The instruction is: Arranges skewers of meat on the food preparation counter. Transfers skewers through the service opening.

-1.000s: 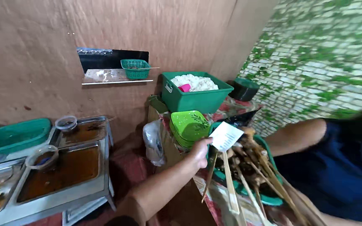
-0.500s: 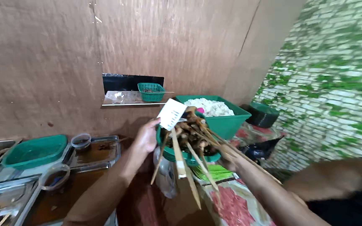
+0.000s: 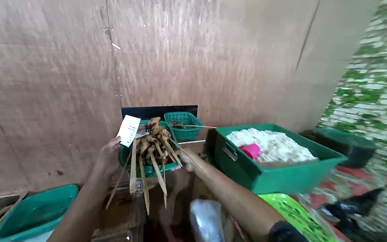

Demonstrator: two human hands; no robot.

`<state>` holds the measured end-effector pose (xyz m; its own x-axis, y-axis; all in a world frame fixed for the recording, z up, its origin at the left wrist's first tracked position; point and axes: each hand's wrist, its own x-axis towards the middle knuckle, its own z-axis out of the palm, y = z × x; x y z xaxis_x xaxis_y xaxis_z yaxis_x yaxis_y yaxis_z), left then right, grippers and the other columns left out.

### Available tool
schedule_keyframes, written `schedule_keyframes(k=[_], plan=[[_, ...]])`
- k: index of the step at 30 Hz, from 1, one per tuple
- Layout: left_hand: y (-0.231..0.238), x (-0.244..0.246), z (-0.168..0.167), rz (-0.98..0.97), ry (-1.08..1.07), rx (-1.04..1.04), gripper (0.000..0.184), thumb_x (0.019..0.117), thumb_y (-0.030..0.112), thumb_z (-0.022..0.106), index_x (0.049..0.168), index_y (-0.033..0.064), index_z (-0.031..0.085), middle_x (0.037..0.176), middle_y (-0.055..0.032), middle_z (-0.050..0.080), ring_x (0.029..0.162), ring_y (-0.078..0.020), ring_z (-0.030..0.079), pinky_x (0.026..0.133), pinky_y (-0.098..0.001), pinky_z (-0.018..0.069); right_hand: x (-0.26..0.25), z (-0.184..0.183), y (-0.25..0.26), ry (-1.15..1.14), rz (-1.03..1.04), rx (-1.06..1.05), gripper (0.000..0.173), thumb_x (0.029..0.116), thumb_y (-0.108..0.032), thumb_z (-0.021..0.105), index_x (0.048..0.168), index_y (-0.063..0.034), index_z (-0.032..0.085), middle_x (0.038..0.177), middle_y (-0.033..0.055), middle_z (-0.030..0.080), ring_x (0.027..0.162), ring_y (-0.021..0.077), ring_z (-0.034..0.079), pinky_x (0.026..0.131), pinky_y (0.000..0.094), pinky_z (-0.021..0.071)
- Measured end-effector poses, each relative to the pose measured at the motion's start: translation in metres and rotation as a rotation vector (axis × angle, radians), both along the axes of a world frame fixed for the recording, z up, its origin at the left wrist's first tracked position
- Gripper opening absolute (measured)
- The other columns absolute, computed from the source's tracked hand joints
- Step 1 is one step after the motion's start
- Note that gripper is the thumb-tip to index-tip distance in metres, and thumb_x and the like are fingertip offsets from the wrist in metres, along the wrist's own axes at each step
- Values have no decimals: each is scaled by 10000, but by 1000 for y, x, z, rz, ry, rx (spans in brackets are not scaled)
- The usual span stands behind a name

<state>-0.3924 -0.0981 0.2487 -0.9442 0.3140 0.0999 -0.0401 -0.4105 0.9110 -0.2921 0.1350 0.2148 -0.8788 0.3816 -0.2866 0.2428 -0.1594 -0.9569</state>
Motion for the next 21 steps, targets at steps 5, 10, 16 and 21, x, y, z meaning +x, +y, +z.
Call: schedule_keyframes(k=[5, 10, 16, 21], plan=[[29, -77, -5, 75, -77, 30, 255, 1084, 209, 412, 1112, 26, 588, 844, -67, 678, 729, -139, 675, 663, -313, 580, -80, -1, 22, -5, -8, 15, 357, 1024, -51, 476, 1381, -29, 467, 1108, 193, 605, 825, 288, 657, 643, 444, 581], [55, -140, -11, 126, -88, -52, 242, 1096, 169, 383, 1155, 5, 551, 848, -54, 638, 678, -92, 625, 635, -258, 543, -131, 10, 34, -52, -11, 75, 389, 1072, -116, 440, 1452, -35, 416, 1262, 225, 553, 995, 326, 624, 762, 483, 556], [84, -190, -13, 138, -84, -174, 265, 1099, 150, 406, 1231, -36, 540, 890, -67, 579, 663, -75, 542, 630, -225, 487, -177, -5, 55, -10, -30, 17, 431, 1122, -247, 394, 1511, -63, 380, 1419, 257, 481, 1152, 386, 582, 874, 562, 530], [93, -206, -20, 200, -18, -301, 288, 1085, 215, 469, 1248, -6, 555, 925, -74, 586, 729, -103, 549, 674, -276, 488, -143, -18, 49, 167, -109, -137, 465, 1097, -209, 458, 1530, -58, 375, 1488, 221, 462, 1273, 353, 537, 999, 513, 488]])
